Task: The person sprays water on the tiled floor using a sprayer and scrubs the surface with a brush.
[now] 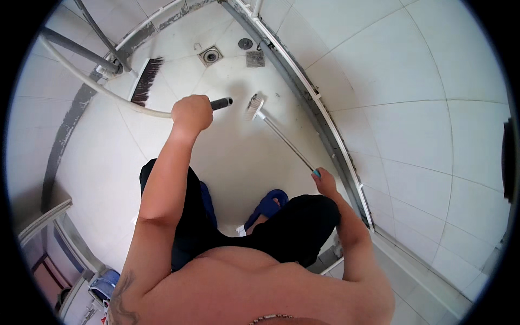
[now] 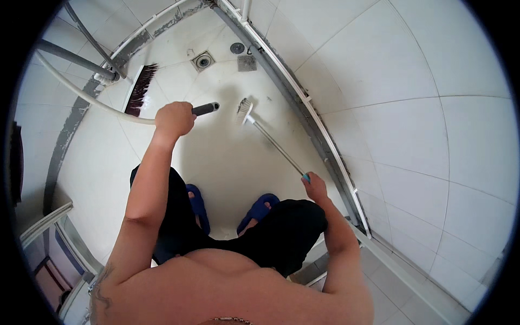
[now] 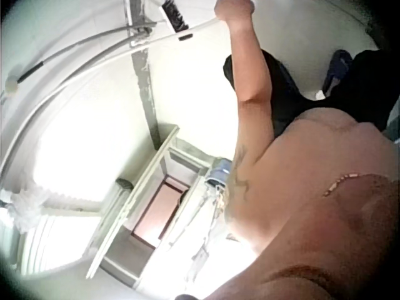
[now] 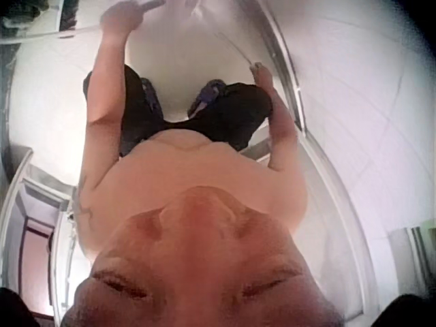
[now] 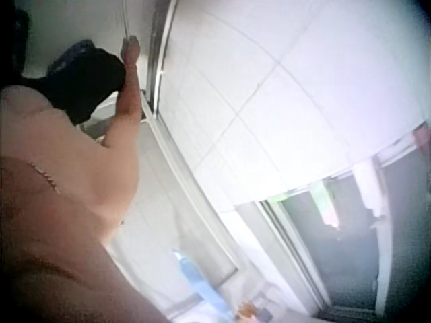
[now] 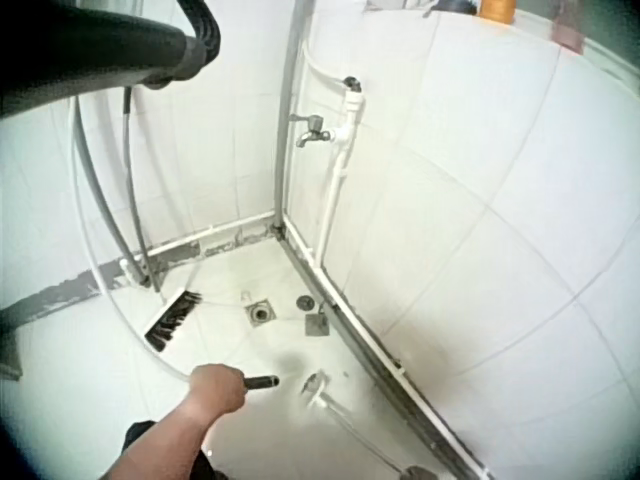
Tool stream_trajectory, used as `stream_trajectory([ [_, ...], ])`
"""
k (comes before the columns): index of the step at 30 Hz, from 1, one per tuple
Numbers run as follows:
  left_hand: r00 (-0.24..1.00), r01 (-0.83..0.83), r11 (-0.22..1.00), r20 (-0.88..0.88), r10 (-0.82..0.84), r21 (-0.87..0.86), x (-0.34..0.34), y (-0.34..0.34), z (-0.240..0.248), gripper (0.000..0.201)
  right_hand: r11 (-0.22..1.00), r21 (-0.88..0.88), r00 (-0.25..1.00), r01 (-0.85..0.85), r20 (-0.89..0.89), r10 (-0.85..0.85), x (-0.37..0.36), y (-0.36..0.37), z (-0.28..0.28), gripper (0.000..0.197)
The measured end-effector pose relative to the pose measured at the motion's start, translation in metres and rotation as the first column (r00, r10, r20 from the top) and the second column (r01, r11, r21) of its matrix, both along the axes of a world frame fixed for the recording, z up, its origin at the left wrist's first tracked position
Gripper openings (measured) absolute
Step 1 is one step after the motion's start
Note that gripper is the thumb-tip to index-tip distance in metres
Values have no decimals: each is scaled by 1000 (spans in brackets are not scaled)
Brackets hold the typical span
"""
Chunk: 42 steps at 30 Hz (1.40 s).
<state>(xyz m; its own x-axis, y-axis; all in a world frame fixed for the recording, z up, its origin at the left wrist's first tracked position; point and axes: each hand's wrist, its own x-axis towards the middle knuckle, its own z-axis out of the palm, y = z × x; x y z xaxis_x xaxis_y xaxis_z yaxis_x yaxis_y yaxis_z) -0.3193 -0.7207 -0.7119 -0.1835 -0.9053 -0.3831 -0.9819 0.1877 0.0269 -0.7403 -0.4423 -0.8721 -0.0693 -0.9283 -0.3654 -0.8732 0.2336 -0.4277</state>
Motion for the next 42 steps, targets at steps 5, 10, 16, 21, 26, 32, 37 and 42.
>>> stream_trajectory([
  [5,990,-126,992,-67,124,-18,1,-9,5,24,995,-68,996,80,-46,-83,0,-31,22,30],
  [10,985,-168,986,-42,168,10,6,-17,3,25,947,320,1000,6,3,-7,29,-102,39,37],
  [16,963,-257,965,-74,260,50,15,-27,6,27,1000,-11,982,-27,-189,24,73,-157,29,38],
  [21,947,-297,952,-105,303,75,26,-27,7,27,987,92,960,-133,-236,152,114,-181,34,35],
  [26,934,-320,944,-141,329,81,28,-32,4,28,998,39,982,-46,-181,52,134,-160,10,32],
  [32,919,-350,933,-164,359,82,33,-33,8,26,976,130,977,173,-148,-153,162,-146,7,33],
  [37,913,-366,924,-147,379,110,45,-36,10,26,990,137,985,4,-171,20,177,-146,38,36],
  [42,926,-326,940,-165,339,105,39,-34,4,29,990,90,982,108,-164,-92,132,-140,15,39],
])
